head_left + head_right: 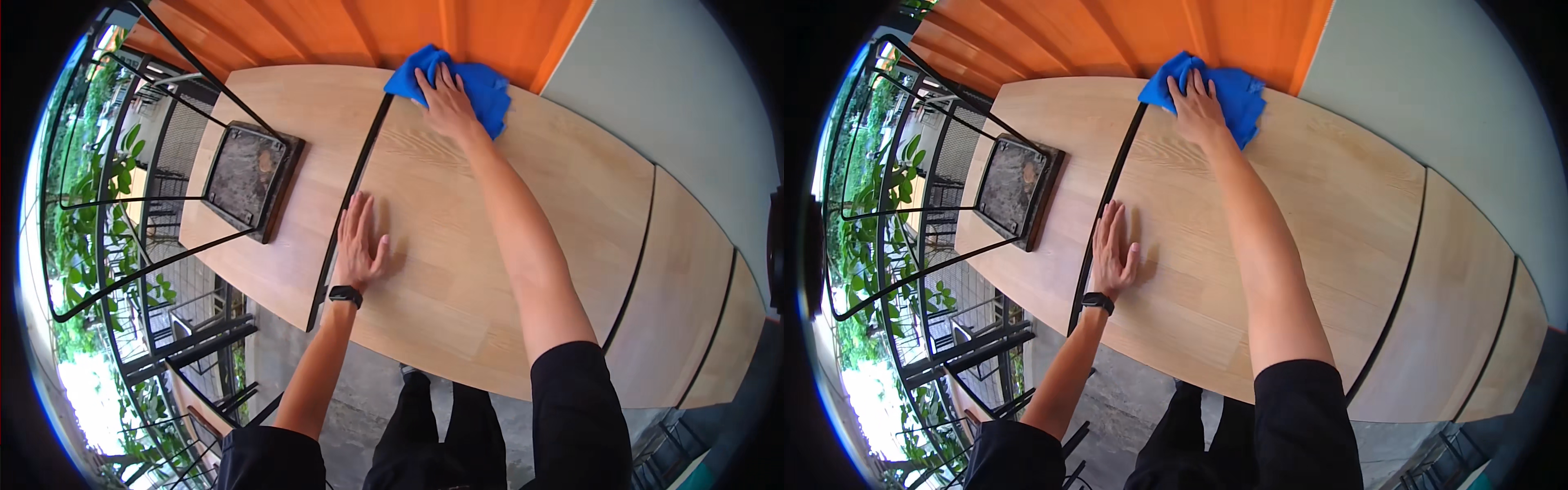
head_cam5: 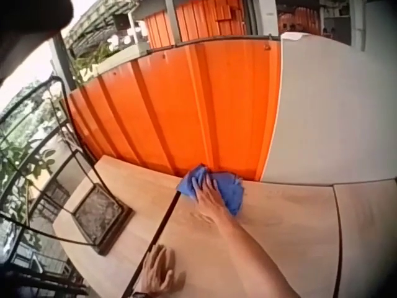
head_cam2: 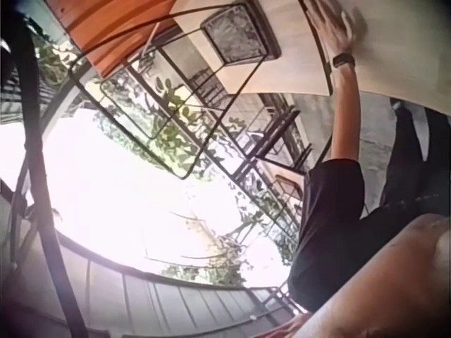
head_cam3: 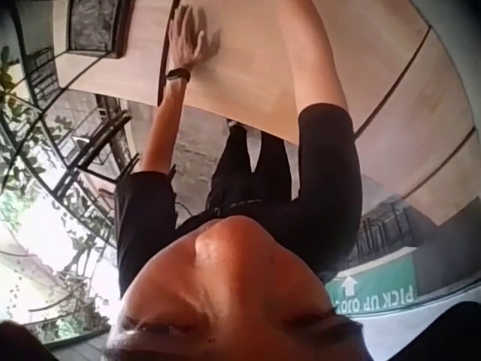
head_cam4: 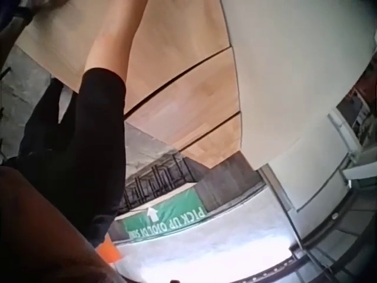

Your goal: The person is wiping down multiple wooden tables and a chair seat using a blue cloth in an outdoor restaurant seating area.

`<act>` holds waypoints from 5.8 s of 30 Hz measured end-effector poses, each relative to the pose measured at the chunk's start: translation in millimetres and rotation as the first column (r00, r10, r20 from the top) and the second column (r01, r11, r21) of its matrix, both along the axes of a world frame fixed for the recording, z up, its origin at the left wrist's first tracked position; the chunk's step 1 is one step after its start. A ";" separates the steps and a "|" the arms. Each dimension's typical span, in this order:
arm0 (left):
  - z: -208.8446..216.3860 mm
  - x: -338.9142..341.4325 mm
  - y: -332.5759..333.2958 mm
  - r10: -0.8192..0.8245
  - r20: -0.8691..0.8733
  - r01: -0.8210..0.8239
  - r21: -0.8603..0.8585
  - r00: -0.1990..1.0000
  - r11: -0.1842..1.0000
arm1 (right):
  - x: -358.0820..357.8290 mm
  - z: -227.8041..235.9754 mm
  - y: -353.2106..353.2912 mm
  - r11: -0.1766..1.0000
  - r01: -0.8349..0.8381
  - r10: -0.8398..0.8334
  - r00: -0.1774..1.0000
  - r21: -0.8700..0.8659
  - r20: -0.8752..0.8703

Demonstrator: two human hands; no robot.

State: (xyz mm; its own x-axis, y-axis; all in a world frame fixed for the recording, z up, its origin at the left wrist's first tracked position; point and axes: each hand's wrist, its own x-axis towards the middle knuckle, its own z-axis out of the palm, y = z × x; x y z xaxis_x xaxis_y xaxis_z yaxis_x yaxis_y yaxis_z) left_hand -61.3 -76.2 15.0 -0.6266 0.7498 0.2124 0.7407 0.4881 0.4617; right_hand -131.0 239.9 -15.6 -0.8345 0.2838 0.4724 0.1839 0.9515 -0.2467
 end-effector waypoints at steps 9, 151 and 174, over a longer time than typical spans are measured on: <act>-3.4 0.7 -4.6 0.020 0.037 -0.021 0.043 0.999 0.999 | 5.6 -10.8 -62.0 0.977 -0.213 0.206 0.965 0.024 0.163; -4.7 -4.9 -15.2 -0.041 -0.104 0.035 -0.066 0.994 0.997 | 337.3 -28.3 88.6 0.532 0.846 -0.834 0.514 0.045 0.200; -8.1 -11.1 -22.4 -0.049 -0.121 0.045 -0.040 0.991 0.998 | 272.8 -11.9 -18.9 0.815 0.580 -0.575 0.805 0.011 0.148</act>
State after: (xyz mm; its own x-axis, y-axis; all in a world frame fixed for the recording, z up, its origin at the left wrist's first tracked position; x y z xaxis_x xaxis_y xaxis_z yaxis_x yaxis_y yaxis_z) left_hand -72.4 -98.7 6.9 -0.5616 0.7867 0.2563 0.8128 0.4665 0.3490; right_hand 141.8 221.0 -27.5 -0.5672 0.7471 0.3467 0.7310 0.6506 -0.2059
